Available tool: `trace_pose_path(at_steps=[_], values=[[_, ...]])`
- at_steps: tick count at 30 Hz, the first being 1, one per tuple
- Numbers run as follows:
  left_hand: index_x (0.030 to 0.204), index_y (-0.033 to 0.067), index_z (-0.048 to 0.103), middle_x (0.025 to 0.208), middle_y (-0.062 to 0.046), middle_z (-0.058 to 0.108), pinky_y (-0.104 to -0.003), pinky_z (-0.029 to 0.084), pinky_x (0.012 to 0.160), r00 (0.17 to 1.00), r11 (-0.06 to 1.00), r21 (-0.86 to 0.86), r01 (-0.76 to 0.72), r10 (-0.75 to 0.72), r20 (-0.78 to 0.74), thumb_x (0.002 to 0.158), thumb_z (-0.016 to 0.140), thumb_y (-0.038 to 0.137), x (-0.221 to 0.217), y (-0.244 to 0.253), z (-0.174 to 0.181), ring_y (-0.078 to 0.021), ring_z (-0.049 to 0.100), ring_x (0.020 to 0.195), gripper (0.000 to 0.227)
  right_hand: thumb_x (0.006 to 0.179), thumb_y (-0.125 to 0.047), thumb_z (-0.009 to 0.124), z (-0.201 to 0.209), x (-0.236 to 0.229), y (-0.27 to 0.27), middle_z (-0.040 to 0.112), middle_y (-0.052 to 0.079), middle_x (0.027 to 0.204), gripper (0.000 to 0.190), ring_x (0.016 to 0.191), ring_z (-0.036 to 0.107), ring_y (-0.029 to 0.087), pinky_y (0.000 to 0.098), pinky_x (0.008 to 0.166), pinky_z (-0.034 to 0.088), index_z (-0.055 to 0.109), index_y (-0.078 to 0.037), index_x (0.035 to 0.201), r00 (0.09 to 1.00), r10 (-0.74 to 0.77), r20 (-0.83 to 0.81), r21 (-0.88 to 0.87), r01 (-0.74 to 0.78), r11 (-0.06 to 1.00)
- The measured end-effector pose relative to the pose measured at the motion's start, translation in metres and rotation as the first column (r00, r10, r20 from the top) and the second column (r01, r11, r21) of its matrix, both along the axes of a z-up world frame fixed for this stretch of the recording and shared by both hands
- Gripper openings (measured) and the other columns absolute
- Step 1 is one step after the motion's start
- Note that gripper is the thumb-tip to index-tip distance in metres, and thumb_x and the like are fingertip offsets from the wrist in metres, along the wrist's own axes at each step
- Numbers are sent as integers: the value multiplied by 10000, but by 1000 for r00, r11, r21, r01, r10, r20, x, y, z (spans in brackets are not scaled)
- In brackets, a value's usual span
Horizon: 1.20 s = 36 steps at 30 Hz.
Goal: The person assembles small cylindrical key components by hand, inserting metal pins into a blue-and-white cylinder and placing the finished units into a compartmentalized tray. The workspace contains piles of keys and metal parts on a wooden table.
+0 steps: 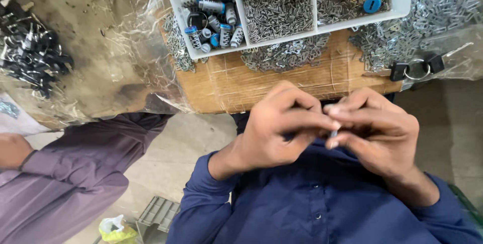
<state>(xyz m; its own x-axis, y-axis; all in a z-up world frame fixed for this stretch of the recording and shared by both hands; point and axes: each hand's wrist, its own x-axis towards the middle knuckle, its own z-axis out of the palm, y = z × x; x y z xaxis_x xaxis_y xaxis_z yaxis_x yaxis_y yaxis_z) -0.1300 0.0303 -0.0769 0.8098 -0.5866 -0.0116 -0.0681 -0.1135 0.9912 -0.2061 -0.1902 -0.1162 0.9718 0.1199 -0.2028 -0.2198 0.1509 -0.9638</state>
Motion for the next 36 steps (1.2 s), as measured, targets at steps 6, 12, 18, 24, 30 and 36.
trace_pose_path(at_steps=[6,12,18,24,30,36], values=[[1274,9,661,964,-49,560,-302,421,713,939,967,198,-158,209,-273,950,793,121,-1,-33,7,-212,500,841,368,837,48,810,7,-5,-12,686,166,1101,355,917,718,179,236,823,626,725,42,1182,977,-187,-104,105,197,975],[1359,56,682,1004,-102,556,-380,495,790,806,689,639,-342,-134,577,966,738,364,16,-52,-1,-272,536,925,502,896,95,787,16,-21,-20,662,203,1157,307,905,738,216,283,768,663,684,68,1183,935,-320,-153,94,336,937],[1200,85,706,1190,-53,645,-373,532,934,814,836,514,-192,-157,559,984,705,112,-3,-10,-8,-257,617,1087,218,882,146,747,7,-12,-9,655,216,1197,331,956,732,238,313,813,670,653,87,1194,949,-251,-190,175,284,943],[1103,87,690,1109,-29,690,-288,568,835,938,958,70,-278,255,236,914,788,-15,-7,-16,1,-199,681,1005,237,836,107,772,7,-1,3,656,179,1228,392,1086,696,195,287,935,640,647,63,1205,946,-235,-223,125,267,956],[1173,39,730,1096,-94,706,-376,559,852,861,978,189,-85,-23,508,860,842,-19,-1,-8,1,-261,652,960,337,858,89,798,5,-2,10,648,148,1201,339,988,653,116,187,823,559,690,65,1179,972,-207,-114,-53,202,978],[1128,112,697,1105,-8,688,-265,544,803,936,948,75,-308,288,204,895,793,-31,-13,11,6,-186,649,942,289,841,52,829,-2,0,29,665,119,1157,374,863,658,61,153,741,560,712,12,1193,993,-49,-106,148,64,987]])
